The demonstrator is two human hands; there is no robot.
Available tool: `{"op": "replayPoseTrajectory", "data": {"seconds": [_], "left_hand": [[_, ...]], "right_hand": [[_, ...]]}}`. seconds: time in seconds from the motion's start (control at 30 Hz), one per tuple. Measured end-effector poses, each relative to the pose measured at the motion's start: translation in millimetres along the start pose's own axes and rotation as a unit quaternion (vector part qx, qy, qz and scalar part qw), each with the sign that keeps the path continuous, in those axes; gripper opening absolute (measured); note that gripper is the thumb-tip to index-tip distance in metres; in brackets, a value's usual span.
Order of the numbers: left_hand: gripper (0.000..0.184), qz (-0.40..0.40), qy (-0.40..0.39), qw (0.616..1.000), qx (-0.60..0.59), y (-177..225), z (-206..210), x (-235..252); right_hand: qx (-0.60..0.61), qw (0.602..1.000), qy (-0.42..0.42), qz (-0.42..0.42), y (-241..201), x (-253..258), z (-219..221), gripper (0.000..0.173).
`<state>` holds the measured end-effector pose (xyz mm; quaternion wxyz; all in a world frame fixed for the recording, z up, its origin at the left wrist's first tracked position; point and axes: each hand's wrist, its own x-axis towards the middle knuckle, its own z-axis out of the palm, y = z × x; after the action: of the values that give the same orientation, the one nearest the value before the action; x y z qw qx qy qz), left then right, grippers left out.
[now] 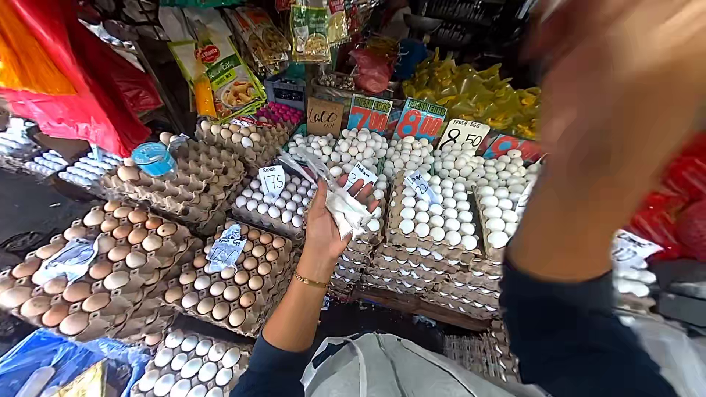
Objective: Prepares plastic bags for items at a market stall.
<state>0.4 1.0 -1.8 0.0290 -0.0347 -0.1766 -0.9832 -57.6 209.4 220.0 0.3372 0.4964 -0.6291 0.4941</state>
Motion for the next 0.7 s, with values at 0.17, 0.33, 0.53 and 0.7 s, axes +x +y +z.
{"op": "replayPoseTrajectory", "data": {"seconds": [0.17,0.33,0.53,0.7], "left_hand": [[0.05,0.002,-0.039,0.993,0.114,-36,-6,0],[0.033,-0.117,0.015,0.982,0.147,-90,-13,13],[0.031,-0.169,-0.007,0.966,0.195,-147,-2,18],[0.024,-0.211,-0.048,0.945,0.244,-228,22,18]], "right_hand": [[0.03,0.926,-0.142,0.349,15,-196,68,0.021],[0.009,0.895,-0.057,0.443,23,-257,34,0.021],[0.052,0.875,0.008,0.482,18,-297,-16,0.02],[0.035,0.868,0.079,0.488,7,-328,-67,0.022]]}}
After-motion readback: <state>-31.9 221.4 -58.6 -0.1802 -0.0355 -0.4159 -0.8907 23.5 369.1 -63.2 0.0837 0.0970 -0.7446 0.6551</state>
